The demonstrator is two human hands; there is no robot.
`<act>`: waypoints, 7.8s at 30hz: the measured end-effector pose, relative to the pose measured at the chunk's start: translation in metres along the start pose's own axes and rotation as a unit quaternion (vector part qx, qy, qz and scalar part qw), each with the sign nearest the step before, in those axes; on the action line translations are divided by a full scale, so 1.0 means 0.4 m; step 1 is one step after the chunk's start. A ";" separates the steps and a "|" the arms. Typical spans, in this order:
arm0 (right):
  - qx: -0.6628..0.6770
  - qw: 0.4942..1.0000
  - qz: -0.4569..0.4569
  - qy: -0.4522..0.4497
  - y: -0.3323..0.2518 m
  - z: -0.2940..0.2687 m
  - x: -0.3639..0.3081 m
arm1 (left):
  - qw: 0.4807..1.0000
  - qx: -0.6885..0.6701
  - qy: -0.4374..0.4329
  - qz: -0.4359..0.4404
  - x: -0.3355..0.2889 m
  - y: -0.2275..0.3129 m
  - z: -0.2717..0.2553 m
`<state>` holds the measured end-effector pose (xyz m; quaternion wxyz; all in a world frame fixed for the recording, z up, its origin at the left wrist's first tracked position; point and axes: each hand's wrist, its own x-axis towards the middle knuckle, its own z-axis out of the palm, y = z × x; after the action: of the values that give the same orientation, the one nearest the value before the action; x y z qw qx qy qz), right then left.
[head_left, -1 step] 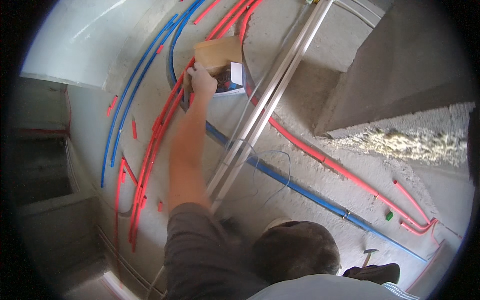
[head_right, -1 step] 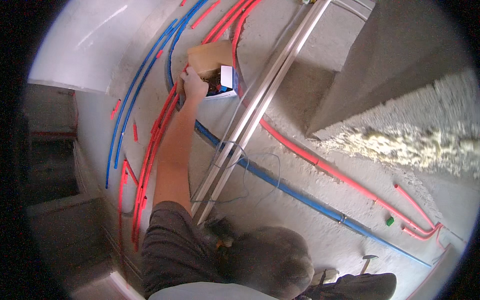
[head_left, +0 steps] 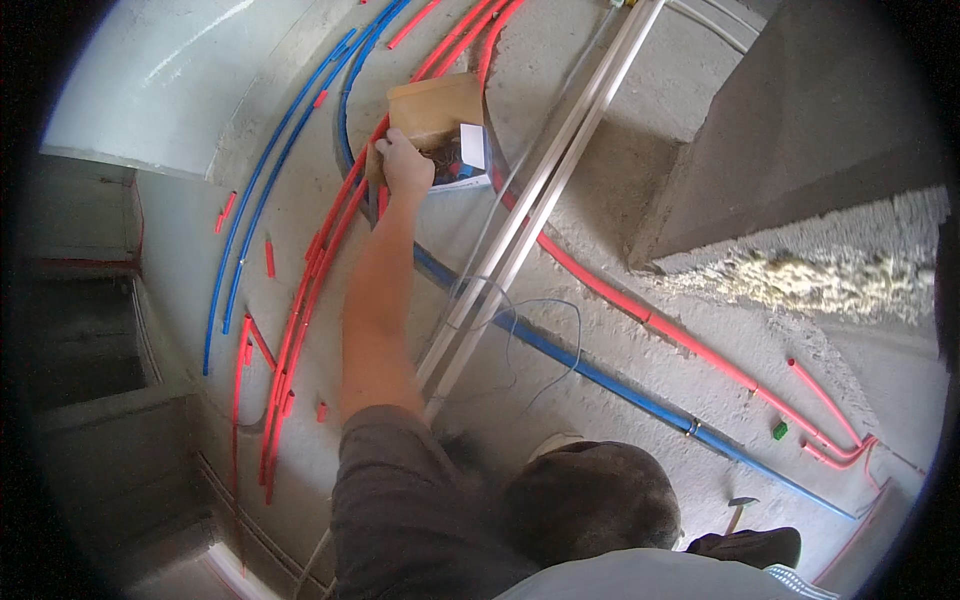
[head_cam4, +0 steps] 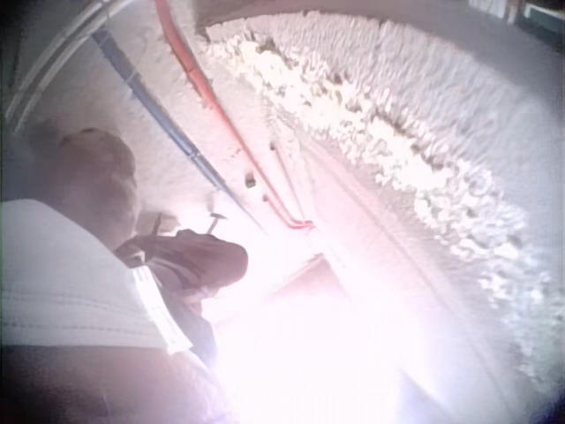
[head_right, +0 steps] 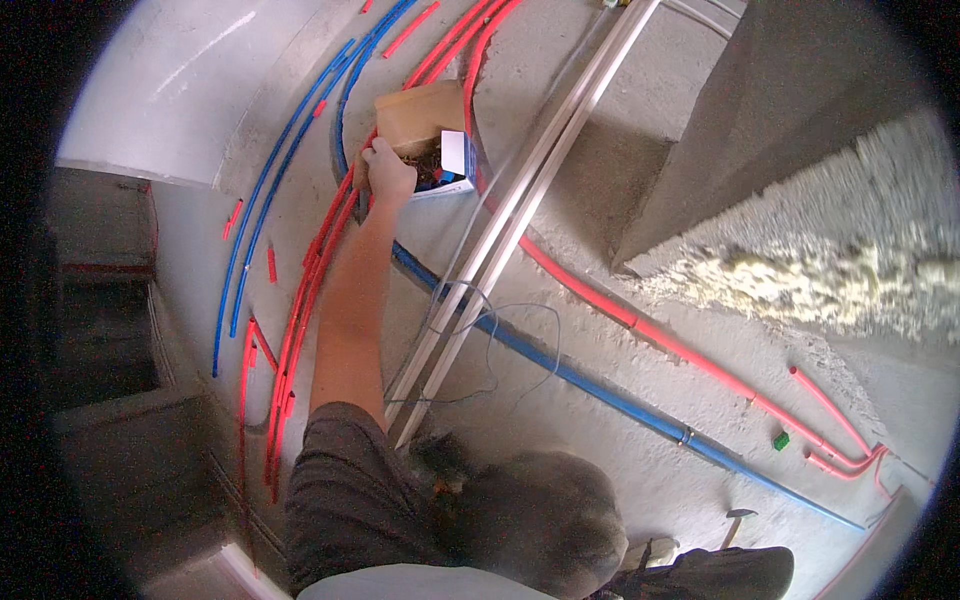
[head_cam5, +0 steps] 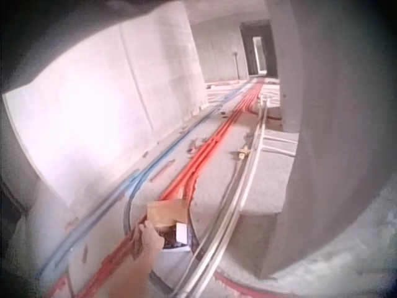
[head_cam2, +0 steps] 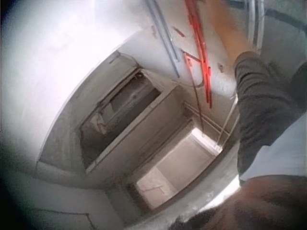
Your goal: The person uses a rotary hammer drill to cut grooves into a concrete wall, then places red and blue conduits into the grooves and secures them with plastic clips using a hammer. The person works along the wall, repeating the drilling, placement, and fastening steps.
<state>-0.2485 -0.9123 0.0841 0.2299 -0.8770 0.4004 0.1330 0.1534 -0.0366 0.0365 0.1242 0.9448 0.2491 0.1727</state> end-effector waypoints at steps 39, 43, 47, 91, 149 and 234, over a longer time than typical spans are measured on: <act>0.411 0.894 0.178 -0.009 0.417 -0.120 -0.265 | 0.650 -0.219 -0.696 0.213 -0.895 1.174 -0.479; 0.464 0.874 0.142 -0.005 0.431 -0.116 -0.201 | 0.553 -0.086 -0.756 0.338 -1.122 1.542 -0.452; 0.510 0.847 0.149 -0.003 0.462 -0.085 -0.174 | 0.501 -0.184 -0.744 0.401 -1.384 1.720 -0.280; 0.346 0.932 -0.001 0.112 0.454 -0.218 0.521 | 0.512 -0.461 -0.517 0.508 -1.802 1.725 0.185; 0.176 0.981 -0.068 0.040 0.406 -0.287 0.066 | 0.752 -0.117 -0.254 0.597 -1.819 1.698 0.191; -0.202 0.976 0.005 0.078 0.525 -0.114 0.555 | 0.950 -0.047 -0.281 0.128 -0.952 0.416 -0.385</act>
<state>-0.2637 -1.1983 -0.0315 0.0160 -0.9111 0.3860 0.1434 -0.1460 -0.3497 0.1290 0.2109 0.9720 0.0727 -0.0740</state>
